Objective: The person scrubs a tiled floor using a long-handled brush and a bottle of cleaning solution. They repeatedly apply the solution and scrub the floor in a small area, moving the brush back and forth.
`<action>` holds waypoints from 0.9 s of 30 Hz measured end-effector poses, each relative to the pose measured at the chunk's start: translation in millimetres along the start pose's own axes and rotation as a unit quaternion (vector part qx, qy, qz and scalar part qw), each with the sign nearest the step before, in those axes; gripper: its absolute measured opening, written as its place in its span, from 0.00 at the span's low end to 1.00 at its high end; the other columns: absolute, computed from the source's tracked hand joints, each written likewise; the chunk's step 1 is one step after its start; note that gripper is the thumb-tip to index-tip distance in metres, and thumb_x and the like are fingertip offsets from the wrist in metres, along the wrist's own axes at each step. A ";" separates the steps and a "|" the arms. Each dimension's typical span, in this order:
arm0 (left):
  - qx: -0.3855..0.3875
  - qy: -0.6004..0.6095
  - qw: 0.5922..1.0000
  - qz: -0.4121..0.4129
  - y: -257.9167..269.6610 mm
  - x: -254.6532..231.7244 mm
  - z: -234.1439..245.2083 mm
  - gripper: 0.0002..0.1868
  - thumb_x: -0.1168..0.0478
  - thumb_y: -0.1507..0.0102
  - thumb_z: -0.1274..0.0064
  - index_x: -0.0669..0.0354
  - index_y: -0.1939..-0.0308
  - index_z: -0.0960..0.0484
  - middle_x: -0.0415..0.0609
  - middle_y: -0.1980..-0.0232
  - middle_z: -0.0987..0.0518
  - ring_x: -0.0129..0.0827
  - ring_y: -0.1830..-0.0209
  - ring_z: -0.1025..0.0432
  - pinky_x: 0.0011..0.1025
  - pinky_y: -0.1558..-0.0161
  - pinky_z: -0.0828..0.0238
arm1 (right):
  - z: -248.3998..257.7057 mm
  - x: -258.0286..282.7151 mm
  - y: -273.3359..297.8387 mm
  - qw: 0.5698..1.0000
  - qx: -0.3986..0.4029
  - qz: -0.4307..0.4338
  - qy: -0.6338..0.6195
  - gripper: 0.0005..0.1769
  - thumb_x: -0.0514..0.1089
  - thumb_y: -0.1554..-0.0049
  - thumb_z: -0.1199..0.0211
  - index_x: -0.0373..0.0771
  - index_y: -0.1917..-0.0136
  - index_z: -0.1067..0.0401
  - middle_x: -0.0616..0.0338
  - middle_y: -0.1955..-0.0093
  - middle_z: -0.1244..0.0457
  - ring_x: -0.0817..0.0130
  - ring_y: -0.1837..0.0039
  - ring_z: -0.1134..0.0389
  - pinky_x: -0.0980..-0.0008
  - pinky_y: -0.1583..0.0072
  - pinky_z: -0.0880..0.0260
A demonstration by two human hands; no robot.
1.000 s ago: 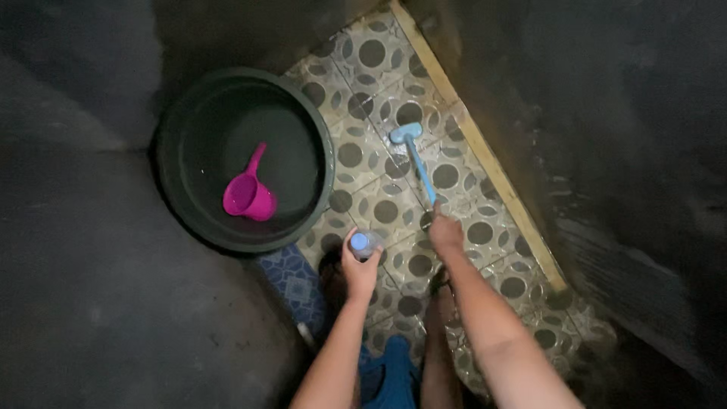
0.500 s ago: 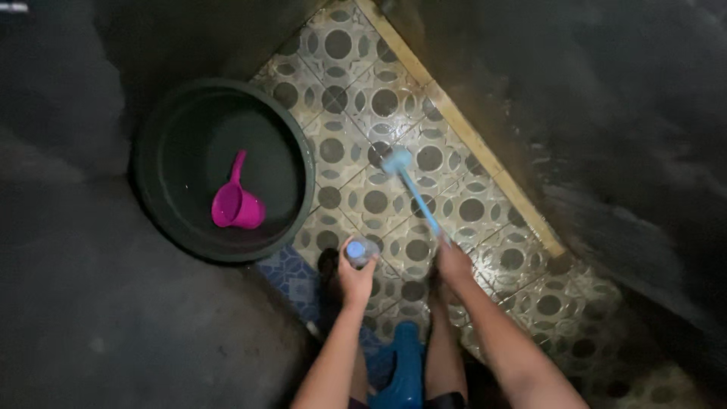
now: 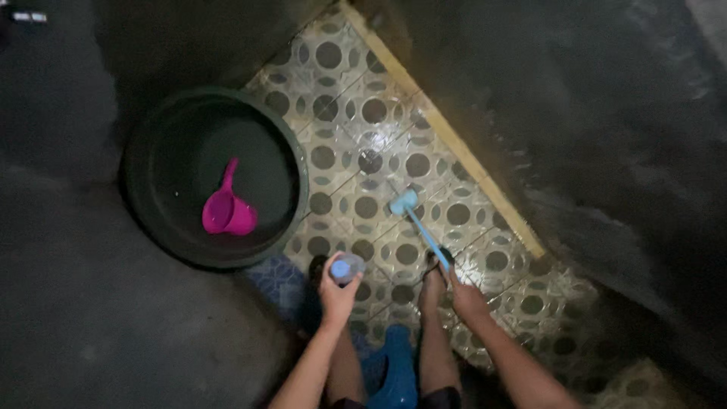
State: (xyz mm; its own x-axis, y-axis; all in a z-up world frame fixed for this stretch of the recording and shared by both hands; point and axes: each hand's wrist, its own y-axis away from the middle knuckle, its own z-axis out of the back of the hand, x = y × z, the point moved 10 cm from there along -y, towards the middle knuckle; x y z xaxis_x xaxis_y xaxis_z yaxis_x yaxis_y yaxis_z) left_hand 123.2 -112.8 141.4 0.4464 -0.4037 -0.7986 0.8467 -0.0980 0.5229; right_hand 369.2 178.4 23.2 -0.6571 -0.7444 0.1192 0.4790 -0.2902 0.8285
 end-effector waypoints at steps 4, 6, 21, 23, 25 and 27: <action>0.014 0.007 1.000 0.004 12.5 3.0 -10.4 0.34 0.67 0.45 0.33 0.58 0.36 0.26 0.52 0.43 0.19 0.36 0.44 0.24 0.33 0.42 0.29 | 19.1 85.3 -88.8 0.998 -0.031 0.036 -0.042 0.37 0.43 0.37 0.54 0.53 0.17 0.55 0.37 0.50 0.31 0.39 0.48 0.28 0.41 0.44 0.30; -0.008 -0.009 1.000 0.008 16.2 3.3 -9.7 0.33 0.66 0.46 0.33 0.58 0.37 0.25 0.52 0.44 0.18 0.36 0.44 0.23 0.32 0.42 0.28 | 44.0 128.9 -131.0 0.993 -0.095 0.071 -0.012 0.37 0.41 0.39 0.54 0.51 0.18 0.52 0.40 0.48 0.31 0.40 0.47 0.28 0.42 0.46 0.28; -0.048 -0.068 0.996 -0.019 -9.4 -38.7 -0.5 0.34 0.65 0.47 0.31 0.54 0.37 0.24 0.55 0.45 0.18 0.43 0.44 0.22 0.36 0.43 0.27 | 26.6 72.0 -65.4 0.995 -0.086 0.047 0.016 0.36 0.49 0.38 0.56 0.50 0.17 0.54 0.37 0.47 0.31 0.40 0.46 0.28 0.42 0.44 0.30; -0.066 -0.057 0.994 -0.063 -19.3 -54.4 2.6 0.34 0.66 0.47 0.31 0.54 0.37 0.24 0.57 0.44 0.18 0.45 0.43 0.23 0.37 0.43 0.27 | 34.4 109.1 -115.9 0.997 -0.061 0.042 -0.036 0.39 0.44 0.40 0.58 0.51 0.16 0.55 0.35 0.50 0.31 0.36 0.46 0.29 0.41 0.45 0.30; -0.076 -0.035 0.987 -0.135 -22.4 -74.9 4.7 0.35 0.67 0.48 0.32 0.56 0.37 0.25 0.58 0.41 0.19 0.45 0.41 0.23 0.37 0.42 0.28 | 52.2 135.7 -149.0 0.994 -0.086 0.049 -0.037 0.32 0.48 0.37 0.54 0.46 0.21 0.45 0.38 0.47 0.31 0.37 0.44 0.29 0.41 0.43 0.30; -0.085 -0.039 0.992 -0.088 -27.7 -70.9 12.5 0.35 0.67 0.49 0.31 0.55 0.37 0.24 0.57 0.43 0.18 0.45 0.42 0.22 0.37 0.43 0.27 | 60.6 131.6 -154.9 0.996 -0.077 0.032 -0.028 0.23 0.51 0.35 0.54 0.46 0.29 0.37 0.39 0.45 0.31 0.38 0.43 0.29 0.42 0.42 0.30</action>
State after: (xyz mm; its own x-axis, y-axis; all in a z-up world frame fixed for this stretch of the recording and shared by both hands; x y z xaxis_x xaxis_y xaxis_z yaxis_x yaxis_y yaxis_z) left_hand 64.5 -92.8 187.3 0.2684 -0.4642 -0.8441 0.9494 -0.0210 0.3134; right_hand 173.3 161.9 -56.2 -0.6520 -0.7306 0.2027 0.6010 -0.3350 0.7257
